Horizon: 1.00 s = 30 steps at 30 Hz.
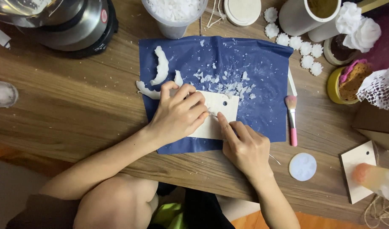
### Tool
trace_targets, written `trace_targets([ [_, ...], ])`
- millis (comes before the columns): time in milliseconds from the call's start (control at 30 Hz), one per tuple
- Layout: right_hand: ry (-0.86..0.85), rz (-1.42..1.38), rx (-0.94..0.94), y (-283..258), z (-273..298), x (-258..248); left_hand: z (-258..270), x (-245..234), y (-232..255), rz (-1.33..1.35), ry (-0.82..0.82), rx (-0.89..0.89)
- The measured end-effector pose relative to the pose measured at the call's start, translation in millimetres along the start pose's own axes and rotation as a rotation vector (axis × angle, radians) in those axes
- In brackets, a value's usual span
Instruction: Shaping a small wax candle base using a metal sculpting tool on a card.
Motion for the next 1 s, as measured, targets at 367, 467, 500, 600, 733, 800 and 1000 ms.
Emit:
trace_targets([
  [367,-0.066,0.469,-0.179,-45.0,-9.8,9.6,-3.8,-7.0,0.3,0.009,0.001,0.010],
  [467,-0.037,0.581,-0.189,-54.5,-14.1,11.6,-1.7,-5.3,2.1,-0.015,0.010,0.030],
  [500,-0.024,0.605,-0.194,-57.0,-14.3,12.9,0.1,-4.5,3.3,-0.032,0.017,0.041],
  [600,0.007,0.600,-0.190,-55.1,-9.4,17.0,1.0,-4.7,5.5,-0.036,0.018,0.049],
  [733,0.001,0.540,-0.155,-41.4,2.2,27.5,1.7,-4.1,6.1,-0.043,0.021,0.063],
  [800,-0.019,0.404,-0.127,-33.4,6.8,33.2,2.7,-3.9,5.9,-0.055,0.005,0.057],
  [1000,-0.013,-0.040,0.004,5.5,18.2,34.1,1.5,-7.2,1.6,-0.043,-0.005,0.018],
])
Point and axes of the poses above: each hand's wrist, its own z-axis away from the middle knuckle, its own x-axis out of the palm, y = z × x, the point moved 9 cm from there along -z, towards the middle knuckle, and after that the axes turned 13 degrees about -z, right-handed, at the moved point
